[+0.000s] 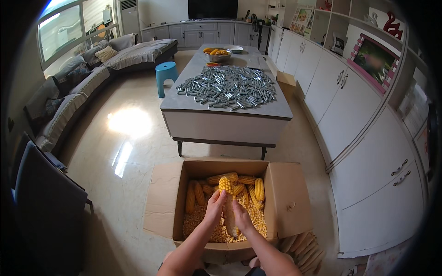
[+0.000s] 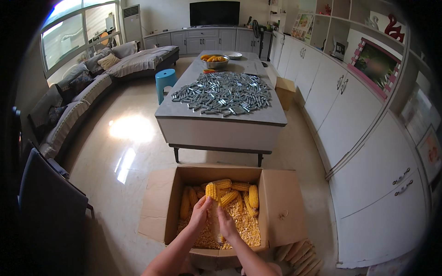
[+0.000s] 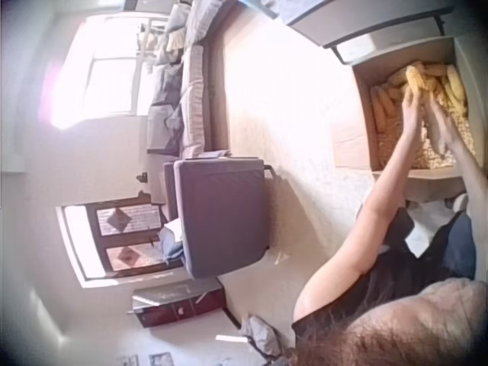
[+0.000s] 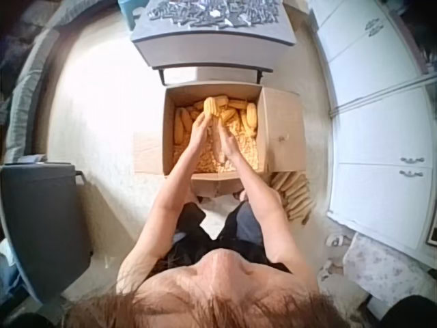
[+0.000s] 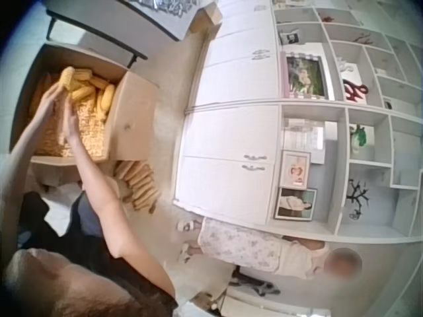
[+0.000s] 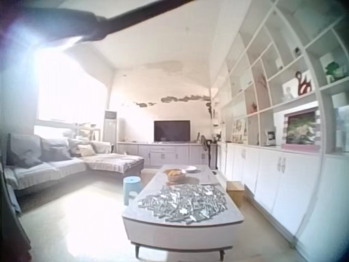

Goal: The person sits on the floor and shucks corn cobs by hand, removing kernels into a cardboard box. The person handles multiple cobs one by one, rotating them to strip the kernels off the cob.

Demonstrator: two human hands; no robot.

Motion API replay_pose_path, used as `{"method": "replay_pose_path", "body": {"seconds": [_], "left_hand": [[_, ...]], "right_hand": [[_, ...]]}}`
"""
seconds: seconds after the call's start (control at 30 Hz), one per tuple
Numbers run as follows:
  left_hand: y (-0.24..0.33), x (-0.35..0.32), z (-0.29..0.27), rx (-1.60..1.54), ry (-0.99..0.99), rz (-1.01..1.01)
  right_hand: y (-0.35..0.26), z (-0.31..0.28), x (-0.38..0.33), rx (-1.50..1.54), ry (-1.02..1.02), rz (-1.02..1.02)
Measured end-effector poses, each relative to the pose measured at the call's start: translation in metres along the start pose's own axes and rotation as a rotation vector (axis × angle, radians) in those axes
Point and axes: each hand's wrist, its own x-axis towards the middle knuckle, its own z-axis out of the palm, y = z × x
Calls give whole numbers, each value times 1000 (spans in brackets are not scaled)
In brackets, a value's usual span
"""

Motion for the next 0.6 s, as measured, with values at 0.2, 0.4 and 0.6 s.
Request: {"method": "replay_pose_path", "body": {"seconds": [0.2, 0.4, 0.6], "left_hand": [[-3, -8, 11, -101, 59, -31], [-2, -6, 8, -90, 87, -39], [7, -6, 12, -51, 115, -3]], "right_hand": [[11, 4, 4, 136, 3, 2], [-12, 12, -6, 133, 6, 49], [6, 12, 1, 59, 21, -24]]}}
